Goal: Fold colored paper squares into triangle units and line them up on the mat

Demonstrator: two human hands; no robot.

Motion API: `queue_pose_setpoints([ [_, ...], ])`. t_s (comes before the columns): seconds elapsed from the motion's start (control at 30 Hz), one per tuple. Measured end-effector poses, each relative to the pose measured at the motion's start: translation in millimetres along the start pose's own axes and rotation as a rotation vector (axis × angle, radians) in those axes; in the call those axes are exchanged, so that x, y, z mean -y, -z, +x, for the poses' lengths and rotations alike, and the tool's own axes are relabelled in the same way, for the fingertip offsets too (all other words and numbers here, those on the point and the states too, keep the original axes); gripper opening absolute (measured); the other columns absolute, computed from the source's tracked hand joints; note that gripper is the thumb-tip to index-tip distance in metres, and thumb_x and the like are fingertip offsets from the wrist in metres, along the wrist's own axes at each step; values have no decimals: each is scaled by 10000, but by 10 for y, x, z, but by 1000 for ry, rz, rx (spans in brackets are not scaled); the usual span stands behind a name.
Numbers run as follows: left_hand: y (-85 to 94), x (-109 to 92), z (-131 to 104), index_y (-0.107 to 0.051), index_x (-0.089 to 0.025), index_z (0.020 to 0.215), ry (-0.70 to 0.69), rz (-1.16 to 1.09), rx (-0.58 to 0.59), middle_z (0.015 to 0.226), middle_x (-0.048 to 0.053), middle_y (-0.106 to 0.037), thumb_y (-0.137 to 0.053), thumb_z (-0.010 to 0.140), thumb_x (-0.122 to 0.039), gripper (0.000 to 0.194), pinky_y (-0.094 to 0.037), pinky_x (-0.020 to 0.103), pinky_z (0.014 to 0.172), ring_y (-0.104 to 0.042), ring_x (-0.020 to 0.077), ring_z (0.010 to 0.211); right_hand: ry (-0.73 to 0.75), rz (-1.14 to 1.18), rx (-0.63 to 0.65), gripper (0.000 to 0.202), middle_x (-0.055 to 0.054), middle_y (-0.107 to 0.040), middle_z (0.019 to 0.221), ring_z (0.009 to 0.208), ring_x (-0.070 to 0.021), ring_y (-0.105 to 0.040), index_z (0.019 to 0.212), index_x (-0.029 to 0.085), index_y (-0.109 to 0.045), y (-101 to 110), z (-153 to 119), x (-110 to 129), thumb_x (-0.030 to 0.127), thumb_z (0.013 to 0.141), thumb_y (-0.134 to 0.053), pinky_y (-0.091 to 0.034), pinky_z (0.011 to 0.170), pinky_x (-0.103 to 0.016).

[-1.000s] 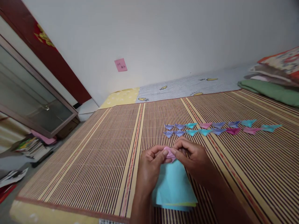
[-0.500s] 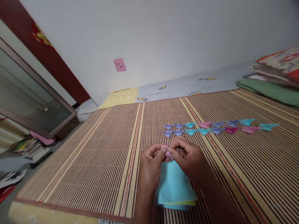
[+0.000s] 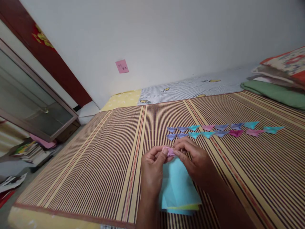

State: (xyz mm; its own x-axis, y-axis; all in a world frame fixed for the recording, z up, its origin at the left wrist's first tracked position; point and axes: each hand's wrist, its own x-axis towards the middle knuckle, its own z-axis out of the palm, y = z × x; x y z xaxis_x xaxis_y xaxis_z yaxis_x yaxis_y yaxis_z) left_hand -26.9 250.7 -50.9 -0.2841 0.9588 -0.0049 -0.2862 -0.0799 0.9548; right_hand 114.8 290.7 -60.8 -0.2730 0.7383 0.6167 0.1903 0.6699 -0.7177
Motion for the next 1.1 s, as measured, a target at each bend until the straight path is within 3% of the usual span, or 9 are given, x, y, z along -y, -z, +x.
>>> queue_pose_setpoints([
  [0.2,-16,-11,-27,-798,-142,859,-25,28,26,771,53,-784,-809,804,-336,202,-617,287,770,-739,162,720,4,-29,-100,138,-36,-632,913,925,-189,-627,835,207,-618,-58,-1,33,161,962,-590,-477,821,-323],
  [0.43,-38,-6,-32,-811,-165,874,-48,88,21,820,52,-800,-788,822,-303,150,-587,257,751,-726,154,744,-66,14,-99,181,-45,-630,919,932,-198,-627,764,199,-635,-89,7,63,156,935,-598,-473,836,-340],
  [0.67,-61,-2,-48,-804,-169,859,-73,123,9,787,39,-791,-773,834,-295,132,-568,242,732,-717,148,741,-71,-21,-180,182,-35,-624,858,866,-190,-619,754,196,-601,-146,-5,83,141,927,-590,-464,785,-334],
  [0.9,-64,23,-47,-798,-164,830,-78,99,-19,763,36,-781,-788,817,-289,126,-557,230,700,-700,136,706,-33,-58,-166,187,-39,-627,855,878,-191,-622,755,201,-601,-139,1,116,144,931,-573,-481,800,-336],
  [0.97,-63,41,-44,-791,-162,828,-66,58,-25,752,34,-775,-787,822,-291,128,-555,228,692,-700,134,697,-82,-59,-191,134,-31,-647,838,830,-192,-627,785,206,-605,-139,1,126,181,917,-600,-488,760,-335],
  [1.1,-43,84,-20,-784,-171,861,-56,-52,-55,804,41,-781,-788,832,-313,146,-561,238,717,-713,145,746,-337,31,-166,102,-17,-698,773,684,-187,-644,872,206,-634,-128,-8,127,301,878,-668,-495,633,-318],
])
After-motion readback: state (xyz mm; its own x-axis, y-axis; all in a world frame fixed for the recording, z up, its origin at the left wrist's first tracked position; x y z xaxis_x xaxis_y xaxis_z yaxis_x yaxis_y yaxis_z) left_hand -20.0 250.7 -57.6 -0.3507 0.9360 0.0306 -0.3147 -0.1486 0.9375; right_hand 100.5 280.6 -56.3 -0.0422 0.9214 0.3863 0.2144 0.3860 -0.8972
